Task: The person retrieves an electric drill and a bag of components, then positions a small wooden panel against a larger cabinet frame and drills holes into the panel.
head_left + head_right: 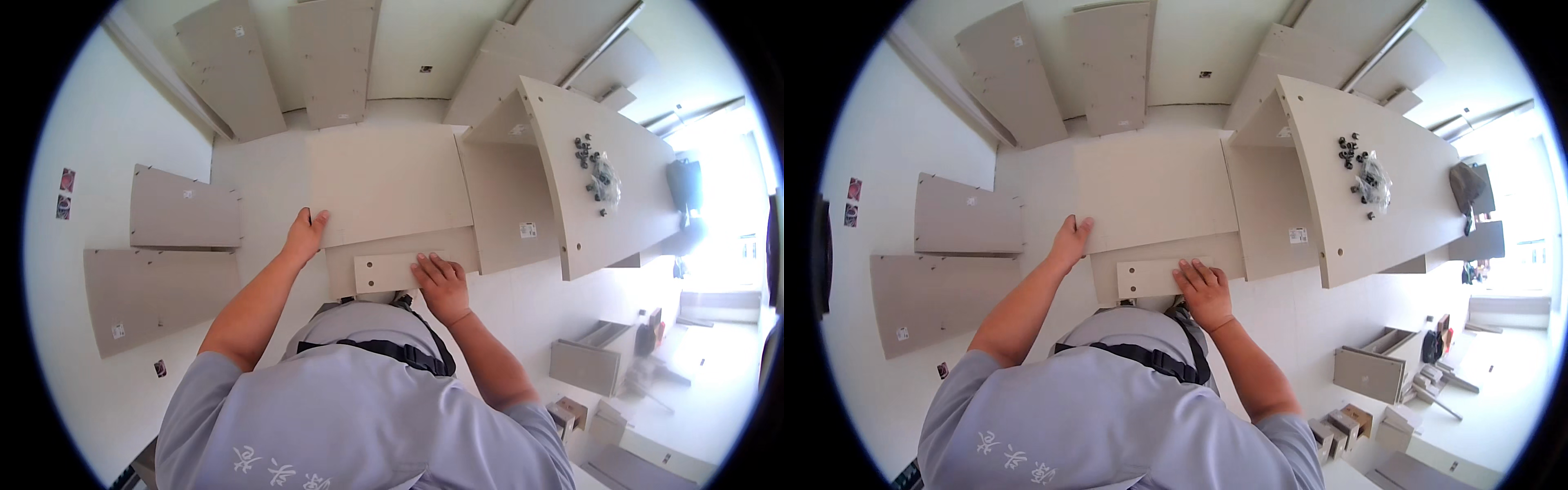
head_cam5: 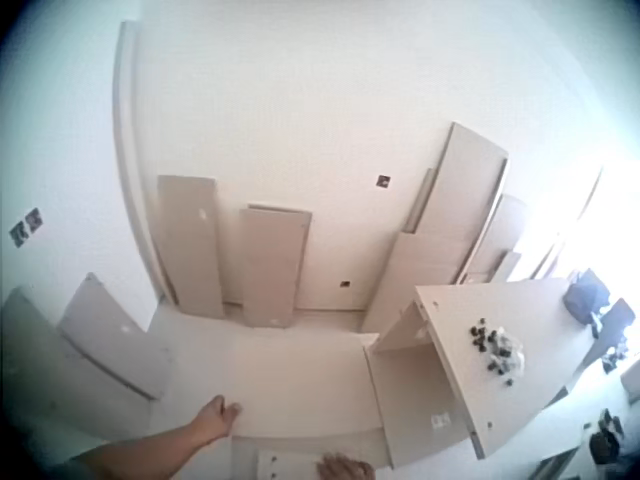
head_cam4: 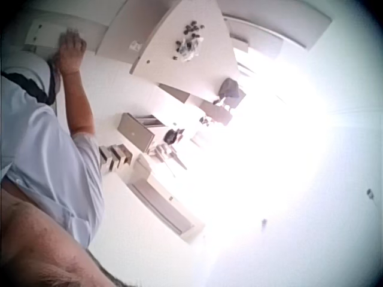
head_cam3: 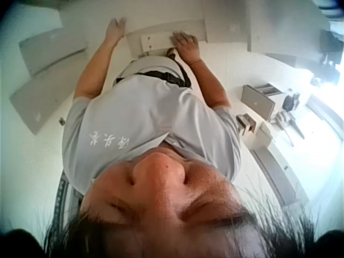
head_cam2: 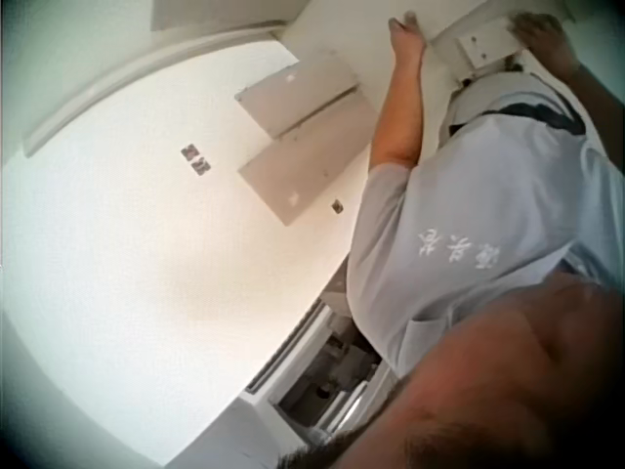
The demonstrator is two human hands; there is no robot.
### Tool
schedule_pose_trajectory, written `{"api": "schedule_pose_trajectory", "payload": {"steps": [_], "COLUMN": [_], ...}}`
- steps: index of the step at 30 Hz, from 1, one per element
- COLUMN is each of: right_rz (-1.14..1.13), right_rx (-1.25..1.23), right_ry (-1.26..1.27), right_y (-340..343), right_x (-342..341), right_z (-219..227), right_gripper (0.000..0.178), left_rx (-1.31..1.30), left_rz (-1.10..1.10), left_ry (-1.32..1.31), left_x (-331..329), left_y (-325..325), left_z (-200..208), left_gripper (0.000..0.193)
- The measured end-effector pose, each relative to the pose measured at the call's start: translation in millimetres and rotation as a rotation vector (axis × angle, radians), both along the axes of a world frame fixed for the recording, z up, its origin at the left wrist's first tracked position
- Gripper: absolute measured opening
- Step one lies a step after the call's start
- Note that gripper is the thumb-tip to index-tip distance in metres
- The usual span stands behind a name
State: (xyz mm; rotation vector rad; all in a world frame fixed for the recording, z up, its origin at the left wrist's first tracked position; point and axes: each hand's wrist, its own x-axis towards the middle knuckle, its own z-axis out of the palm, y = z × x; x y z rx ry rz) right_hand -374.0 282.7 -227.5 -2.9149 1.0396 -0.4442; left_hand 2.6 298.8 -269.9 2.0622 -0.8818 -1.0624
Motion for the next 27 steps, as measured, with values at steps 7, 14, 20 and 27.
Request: {"api": "schedule_pose_trajectory", "payload": {"steps": [7, 14, 20, 27], "right_rz": [-0.461, -0.28, -0.149, -0.098], "right_rx": [1.214, 1.477, 1.414, 1.357], "right_ry": [-0.561, -0.989, -0.954, -0.978], "right_y": [15, 34, 40, 43], "right_x": [24, 39, 35, 31], "right_z": [134, 208, 249, 263], "right_gripper": [0.037, 0.042, 0.043, 0.042], "left_rx": [-0.045, -0.069, -0.698, -0.744], "left_rz": [-0.043, -0.092, -0.417, -0.449], "left_ry": [0.062, 0.112, -0.128, -0.087], "left_x": [-4, 2, 17, 16], "left_y": [-7, -11, -22, -29], "left_z": [17, -7, -72, -79], "left_gripper": [0.054, 0.049, 0.042, 0.041]}}
